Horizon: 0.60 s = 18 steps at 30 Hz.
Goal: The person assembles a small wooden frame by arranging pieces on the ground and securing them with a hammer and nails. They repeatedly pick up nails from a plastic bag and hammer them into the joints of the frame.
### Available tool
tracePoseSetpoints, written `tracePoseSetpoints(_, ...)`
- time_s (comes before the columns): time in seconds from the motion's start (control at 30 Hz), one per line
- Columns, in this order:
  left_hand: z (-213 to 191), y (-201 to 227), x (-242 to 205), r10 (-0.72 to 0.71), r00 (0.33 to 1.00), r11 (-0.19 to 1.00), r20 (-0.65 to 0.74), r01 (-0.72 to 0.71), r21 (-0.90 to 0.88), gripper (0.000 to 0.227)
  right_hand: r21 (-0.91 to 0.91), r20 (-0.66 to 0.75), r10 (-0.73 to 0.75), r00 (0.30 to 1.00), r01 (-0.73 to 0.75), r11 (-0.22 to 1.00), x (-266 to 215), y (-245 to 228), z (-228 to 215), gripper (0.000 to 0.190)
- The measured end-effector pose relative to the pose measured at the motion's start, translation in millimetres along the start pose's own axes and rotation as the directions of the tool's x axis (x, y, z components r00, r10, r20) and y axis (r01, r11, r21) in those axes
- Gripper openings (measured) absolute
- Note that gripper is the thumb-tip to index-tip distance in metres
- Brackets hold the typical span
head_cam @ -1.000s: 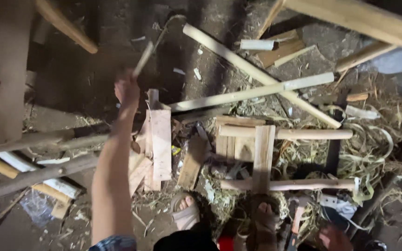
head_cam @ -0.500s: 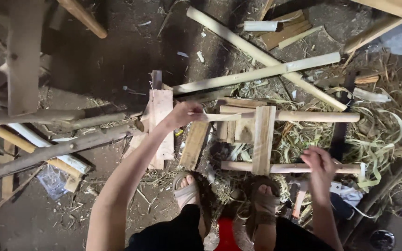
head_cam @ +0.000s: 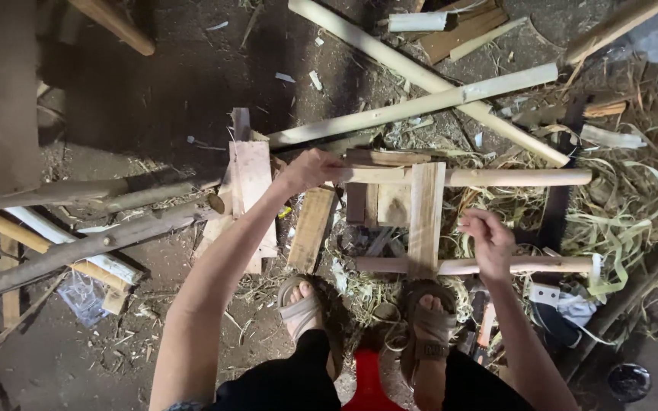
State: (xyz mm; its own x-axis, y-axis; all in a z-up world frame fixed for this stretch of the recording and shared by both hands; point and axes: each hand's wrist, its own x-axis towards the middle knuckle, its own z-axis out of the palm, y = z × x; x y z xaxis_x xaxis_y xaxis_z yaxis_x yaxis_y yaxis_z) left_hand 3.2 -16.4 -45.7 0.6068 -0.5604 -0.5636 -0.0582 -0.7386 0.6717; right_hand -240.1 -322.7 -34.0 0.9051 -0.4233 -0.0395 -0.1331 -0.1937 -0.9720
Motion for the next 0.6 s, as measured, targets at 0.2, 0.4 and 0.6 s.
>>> tracePoseSetpoints(0.2,5,0,8,-0.038,0.999,0.995,-0.035,0.041,0.085,0.032,-0.025,0.062,-0.011,0.998,0.012,1.000,7,-24,17,0.019)
tracePoseSetpoints(0.4,13,-2,17,-0.029,0.997,0.999,-0.075,0.030,0.013,0.032,-0.001,0.061,0.001,0.998,-0.001,1.000,-4,-24,18,0.020)
tracePoseSetpoints(0.6,8,16,-2,-0.059,0.994,0.997,-0.087,0.054,-0.062,0.029,-0.002,0.072,0.091,0.993,-0.091,0.996,-12,-17,18,0.020)
